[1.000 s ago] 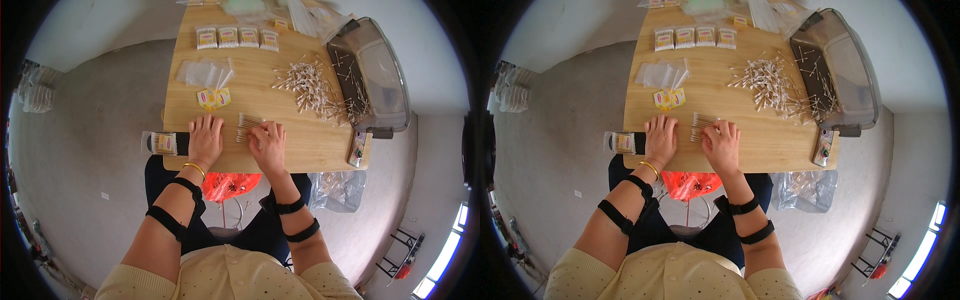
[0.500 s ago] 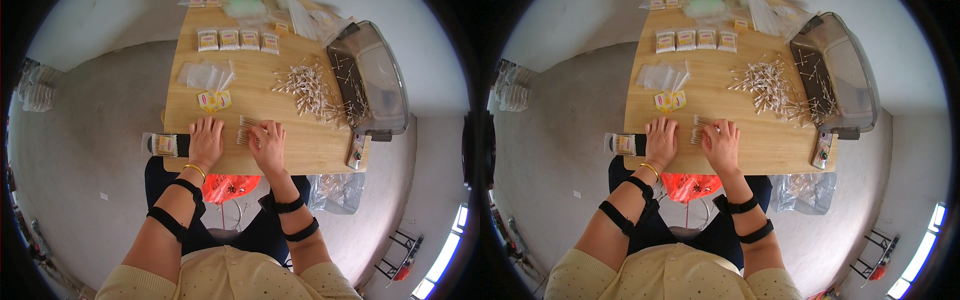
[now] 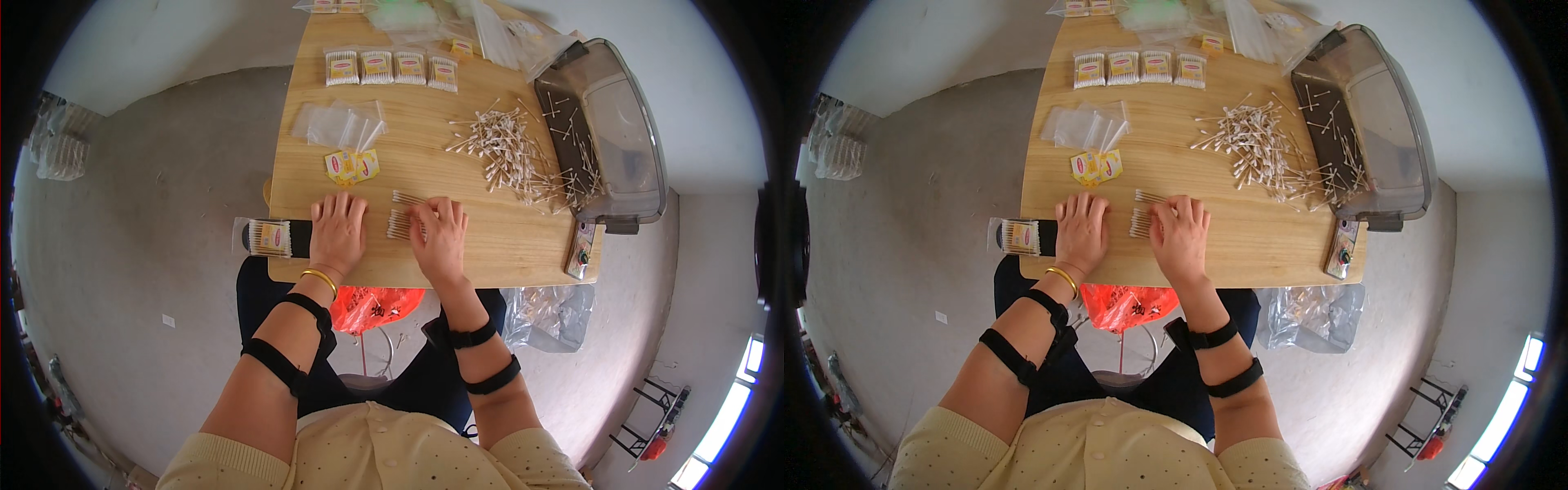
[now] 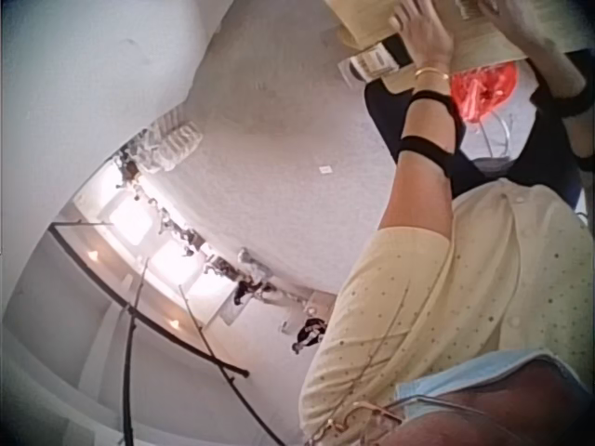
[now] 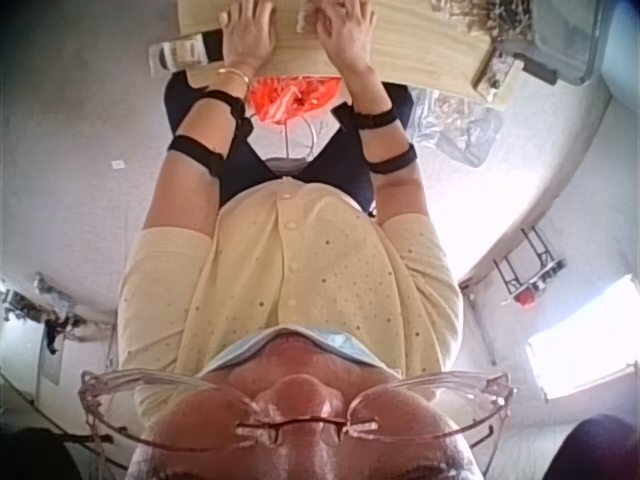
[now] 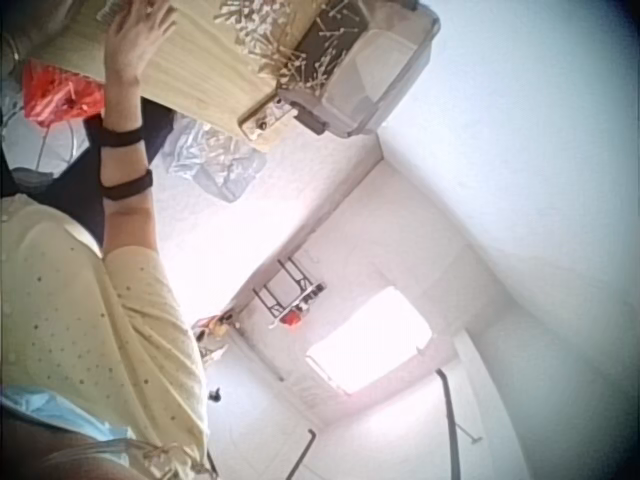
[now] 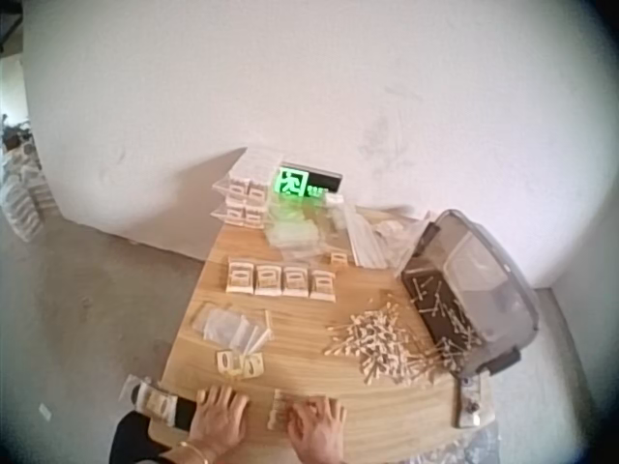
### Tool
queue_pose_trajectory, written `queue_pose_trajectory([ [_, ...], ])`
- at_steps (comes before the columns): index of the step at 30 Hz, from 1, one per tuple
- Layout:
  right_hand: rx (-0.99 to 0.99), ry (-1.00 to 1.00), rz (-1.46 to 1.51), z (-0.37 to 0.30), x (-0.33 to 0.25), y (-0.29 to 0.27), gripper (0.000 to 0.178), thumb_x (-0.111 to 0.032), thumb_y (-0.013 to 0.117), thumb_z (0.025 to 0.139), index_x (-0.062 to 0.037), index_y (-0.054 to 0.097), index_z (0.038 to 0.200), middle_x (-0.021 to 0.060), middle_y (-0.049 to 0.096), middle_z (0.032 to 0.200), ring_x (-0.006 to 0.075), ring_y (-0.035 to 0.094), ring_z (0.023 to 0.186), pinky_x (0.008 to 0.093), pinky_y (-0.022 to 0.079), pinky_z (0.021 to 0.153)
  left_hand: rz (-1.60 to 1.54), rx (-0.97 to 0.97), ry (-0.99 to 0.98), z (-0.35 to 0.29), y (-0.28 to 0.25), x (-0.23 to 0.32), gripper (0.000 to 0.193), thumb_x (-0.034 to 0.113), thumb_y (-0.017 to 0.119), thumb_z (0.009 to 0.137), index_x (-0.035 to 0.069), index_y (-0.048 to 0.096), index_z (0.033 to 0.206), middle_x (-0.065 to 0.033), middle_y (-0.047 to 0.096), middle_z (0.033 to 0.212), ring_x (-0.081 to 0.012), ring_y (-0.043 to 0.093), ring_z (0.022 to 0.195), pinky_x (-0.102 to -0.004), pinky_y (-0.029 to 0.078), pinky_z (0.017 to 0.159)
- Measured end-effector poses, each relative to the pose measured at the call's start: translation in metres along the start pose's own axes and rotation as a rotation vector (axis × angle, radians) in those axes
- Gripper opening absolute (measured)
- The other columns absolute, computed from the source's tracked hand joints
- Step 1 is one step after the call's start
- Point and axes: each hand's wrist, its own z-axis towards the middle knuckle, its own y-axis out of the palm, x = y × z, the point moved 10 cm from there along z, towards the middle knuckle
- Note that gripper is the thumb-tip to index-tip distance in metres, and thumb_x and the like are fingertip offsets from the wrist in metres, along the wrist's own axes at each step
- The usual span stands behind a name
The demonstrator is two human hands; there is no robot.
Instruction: Packaging a set of cotton swabs into a small plastic bag and sealing it.
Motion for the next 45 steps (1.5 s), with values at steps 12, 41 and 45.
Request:
queue_pose_trajectory([
  [12, 0.014, 0.002, 0.012, 0.011, 0.002, 0.000, 0.019, -0.008, 0.071, 0.081, -0.0142, 0.071, 0.100, 0.0066, 0.057, 0.106, 0.0307, 0.054, 0.103, 0.0458, 0.043, 0.089, -0.008, -0.019, -0.001, 0.000, 0.001, -0.001, 0.023, 0.012, 0.064, 0.083, 0.014, 0.058, 0.105, -0.0080, 0.055, 0.104, -0.0289, 0.054, 0.104, -0.0445, 0.038, 0.091],
  [41, -0.059, 0.046, 0.158, -0.024, 0.017, -0.008, 0.055, -0.014, 0.069, 0.088, -0.0030, 0.054, 0.140, 0.0158, 0.053, 0.143, 0.0384, 0.047, 0.133, 0.0518, 0.038, 0.112, -0.118, 0.025, 0.053, -0.004, -0.005, -0.003, 0.020, 0.013, 0.062, 0.089, 0.013, 0.058, 0.109, -0.0091, 0.058, 0.112, -0.0289, 0.055, 0.108, -0.0448, 0.037, 0.094],
  [45, -0.141, 0.034, -0.017, -0.047, 0.015, -0.004, 0.086, -0.035, 0.071, 0.090, 0.0041, 0.032, 0.156, 0.0254, 0.031, 0.162, 0.0422, 0.027, 0.152, 0.0526, 0.022, 0.126, -0.146, -0.075, 0.091, -0.007, -0.009, 0.015, 0.046, 0.033, 0.056, 0.101, 0.006, 0.053, 0.138, -0.0147, 0.053, 0.143, -0.0314, 0.049, 0.134, -0.0479, 0.034, 0.109],
])
